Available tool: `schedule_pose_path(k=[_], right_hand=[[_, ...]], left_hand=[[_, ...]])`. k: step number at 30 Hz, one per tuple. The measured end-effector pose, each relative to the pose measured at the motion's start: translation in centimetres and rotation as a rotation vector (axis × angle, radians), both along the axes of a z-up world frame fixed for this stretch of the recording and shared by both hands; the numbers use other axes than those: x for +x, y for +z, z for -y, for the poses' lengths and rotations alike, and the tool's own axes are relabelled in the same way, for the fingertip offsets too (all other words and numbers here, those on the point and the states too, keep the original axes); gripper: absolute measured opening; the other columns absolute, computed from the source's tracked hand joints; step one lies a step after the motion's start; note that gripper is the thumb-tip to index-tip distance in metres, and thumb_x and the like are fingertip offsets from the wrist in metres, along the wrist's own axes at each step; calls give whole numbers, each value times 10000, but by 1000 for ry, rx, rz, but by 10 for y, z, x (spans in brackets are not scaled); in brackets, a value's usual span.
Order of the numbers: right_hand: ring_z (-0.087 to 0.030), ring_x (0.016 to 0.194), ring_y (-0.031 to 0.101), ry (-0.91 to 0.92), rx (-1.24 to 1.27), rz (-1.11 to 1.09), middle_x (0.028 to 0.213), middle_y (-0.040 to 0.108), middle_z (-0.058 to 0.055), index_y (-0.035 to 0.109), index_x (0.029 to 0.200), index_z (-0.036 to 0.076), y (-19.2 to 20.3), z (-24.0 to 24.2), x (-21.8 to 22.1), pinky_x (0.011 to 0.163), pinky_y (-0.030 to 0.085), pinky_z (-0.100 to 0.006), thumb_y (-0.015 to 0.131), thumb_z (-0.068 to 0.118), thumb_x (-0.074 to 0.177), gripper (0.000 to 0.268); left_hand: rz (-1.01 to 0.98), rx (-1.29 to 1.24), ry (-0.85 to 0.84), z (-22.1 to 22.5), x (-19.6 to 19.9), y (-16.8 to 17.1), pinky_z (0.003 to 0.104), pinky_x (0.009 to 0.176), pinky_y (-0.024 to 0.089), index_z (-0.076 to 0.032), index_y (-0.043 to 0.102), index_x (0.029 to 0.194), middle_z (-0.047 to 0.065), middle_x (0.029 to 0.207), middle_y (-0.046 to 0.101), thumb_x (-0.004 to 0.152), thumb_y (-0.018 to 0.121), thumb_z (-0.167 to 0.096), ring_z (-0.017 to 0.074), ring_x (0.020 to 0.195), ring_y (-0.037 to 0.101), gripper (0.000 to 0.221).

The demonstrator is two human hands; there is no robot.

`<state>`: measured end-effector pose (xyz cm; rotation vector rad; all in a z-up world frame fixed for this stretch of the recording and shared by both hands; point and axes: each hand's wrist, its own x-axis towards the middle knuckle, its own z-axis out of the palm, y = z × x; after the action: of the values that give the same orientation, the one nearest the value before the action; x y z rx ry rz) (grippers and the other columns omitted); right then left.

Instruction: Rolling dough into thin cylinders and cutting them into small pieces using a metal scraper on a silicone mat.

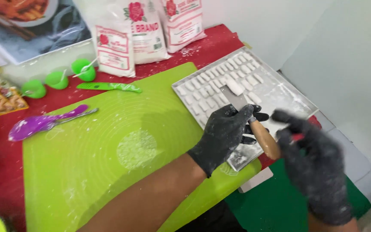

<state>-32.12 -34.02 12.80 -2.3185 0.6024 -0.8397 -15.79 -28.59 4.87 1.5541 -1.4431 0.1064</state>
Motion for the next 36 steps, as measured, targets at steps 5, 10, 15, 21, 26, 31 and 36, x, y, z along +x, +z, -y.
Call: schedule_pose_path(k=[5, 10, 15, 21, 26, 31, 36], right_hand=[[-210, 1051, 709, -52, -53, -155, 1231, 731, -134, 645, 1349, -15, 36, 67, 35, 847, 591, -351, 674, 156, 967, 420], [-183, 1106, 700, 73, 80, -245, 1265, 719, -94, 620, 1396, 91, 21, 114, 77, 938, 572, -343, 753, 251, 865, 570], [-189, 1016, 745, 75, 20, -235, 1183, 740, -71, 651, 1341, 103, -8, 135, 97, 647, 624, -349, 789, 278, 875, 516], [-188, 980, 726, 115, -24, -178, 1148, 750, -76, 706, 1300, 83, -35, 160, 107, 865, 593, -342, 809, 256, 881, 465], [-140, 986, 710, 56, 38, -185, 1114, 765, -79, 723, 1276, 85, -33, 162, 112, 864, 569, -300, 815, 227, 876, 435], [-144, 984, 703, 50, 59, -202, 1112, 763, -79, 723, 1283, 82, -34, 163, 112, 864, 580, -311, 812, 232, 880, 439], [-132, 981, 703, 35, 141, -192, 1108, 765, -73, 729, 1258, 77, -33, 163, 113, 840, 595, -296, 816, 206, 858, 430]], left_hand=[[-1466, 333, -176, 32, -3, 30, 400, 733, 608, -14, 763, 1102, 160, 1082, 786, 972, 625, -243, 249, 965, 734, 297], [-1281, 437, -27, 59, -2, 31, 340, 625, 557, -71, 791, 967, 85, 857, 762, 949, 646, -259, 169, 736, 679, 239], [-1129, 460, 70, 73, 4, 24, 353, 590, 521, -87, 649, 748, 50, 699, 686, 943, 674, -339, 152, 643, 640, 320], [-1048, 462, 115, 88, 11, 13, 349, 633, 508, -129, 624, 682, -3, 700, 666, 921, 635, -270, 111, 706, 595, 277], [-864, 454, 136, 98, 14, 2, 368, 718, 539, -87, 712, 736, 81, 788, 767, 910, 613, -363, 186, 756, 714, 341], [-736, 435, 162, 108, 17, -10, 363, 783, 559, -70, 734, 745, 93, 814, 781, 929, 600, -374, 231, 808, 757, 380], [-736, 530, 181, 109, 17, -5, 378, 800, 576, -90, 773, 847, 98, 878, 800, 929, 583, -393, 259, 872, 768, 367]])
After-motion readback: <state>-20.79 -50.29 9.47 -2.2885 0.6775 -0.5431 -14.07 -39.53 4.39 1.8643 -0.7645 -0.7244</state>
